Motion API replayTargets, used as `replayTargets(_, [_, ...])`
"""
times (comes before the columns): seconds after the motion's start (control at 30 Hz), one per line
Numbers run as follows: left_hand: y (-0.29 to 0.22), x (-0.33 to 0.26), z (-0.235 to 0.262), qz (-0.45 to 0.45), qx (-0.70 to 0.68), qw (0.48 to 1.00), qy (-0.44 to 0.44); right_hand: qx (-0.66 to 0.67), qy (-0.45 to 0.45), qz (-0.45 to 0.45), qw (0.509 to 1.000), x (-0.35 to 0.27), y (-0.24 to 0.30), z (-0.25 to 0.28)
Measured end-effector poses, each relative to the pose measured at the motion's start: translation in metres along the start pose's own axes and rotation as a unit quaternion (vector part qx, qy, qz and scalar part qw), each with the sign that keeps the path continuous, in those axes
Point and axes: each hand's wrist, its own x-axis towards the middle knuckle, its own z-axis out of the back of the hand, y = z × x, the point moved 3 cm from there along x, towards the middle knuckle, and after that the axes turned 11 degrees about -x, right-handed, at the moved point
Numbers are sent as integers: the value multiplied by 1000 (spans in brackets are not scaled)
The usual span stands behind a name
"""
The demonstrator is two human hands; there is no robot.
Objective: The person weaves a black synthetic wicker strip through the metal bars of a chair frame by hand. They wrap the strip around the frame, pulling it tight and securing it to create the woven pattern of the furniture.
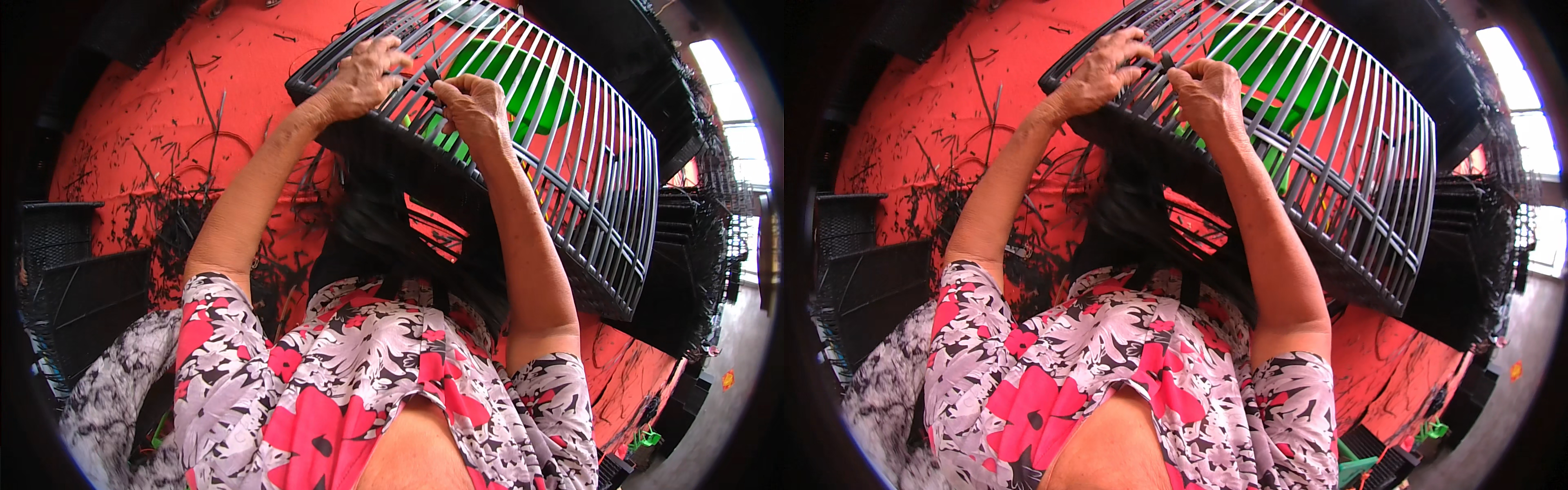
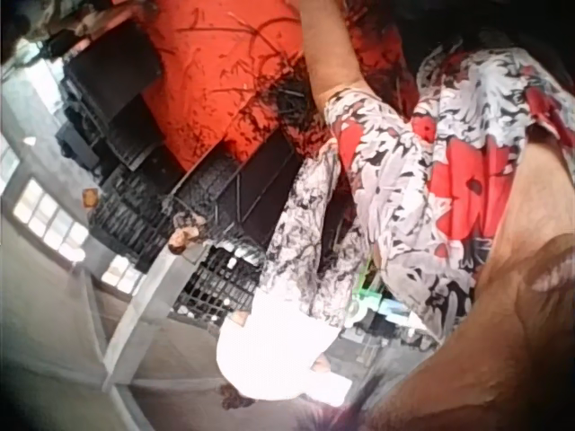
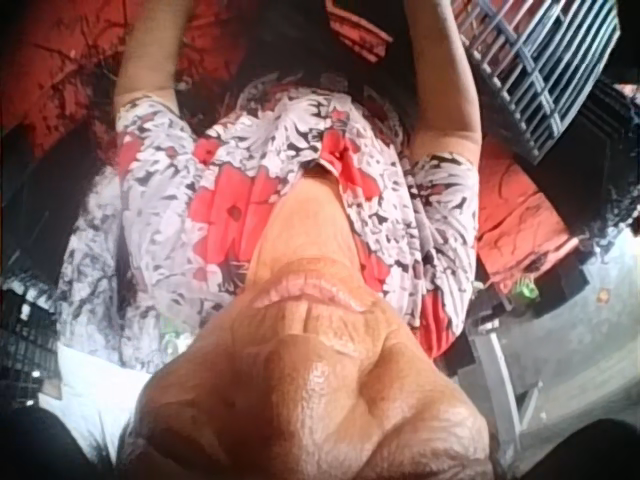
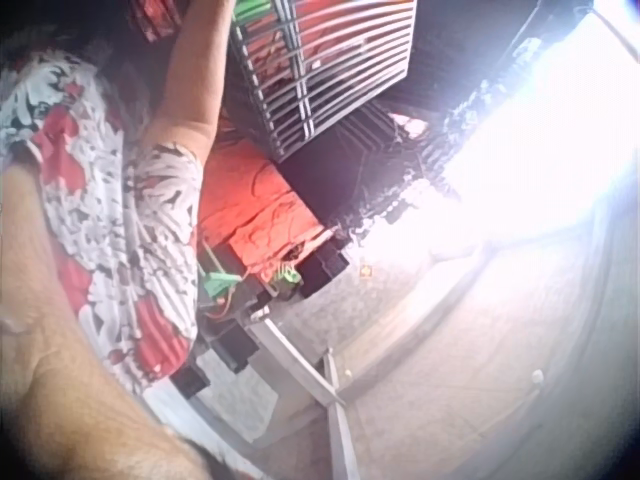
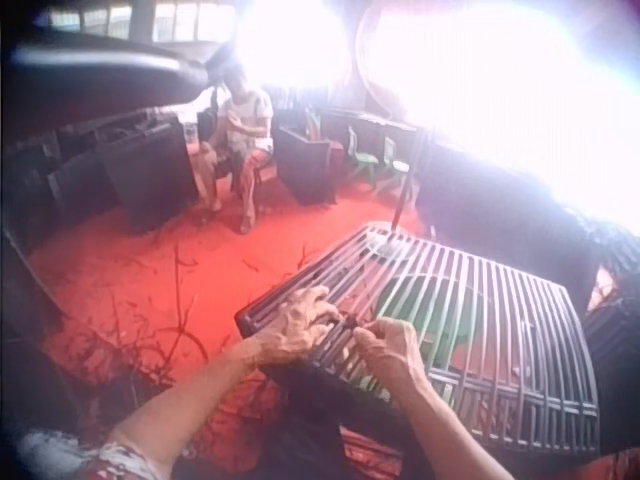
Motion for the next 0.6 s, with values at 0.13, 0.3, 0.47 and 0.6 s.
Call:
replayTargets(0.13, [7,1,-15,71,113,985,111,-57,18,-37,998,14,0,-1])
replayTargets(0.3, [21,3,-17,75,86,988,101,-157,67,-49,984,30,8,-2])
replayTargets(0.47, [22,-1,-16,52,51,994,86,-202,40,35,978,38,2,-7])
replayTargets(0.6, [15,-2,-14,47,51,993,93,-210,56,60,974,40,-3,-18])
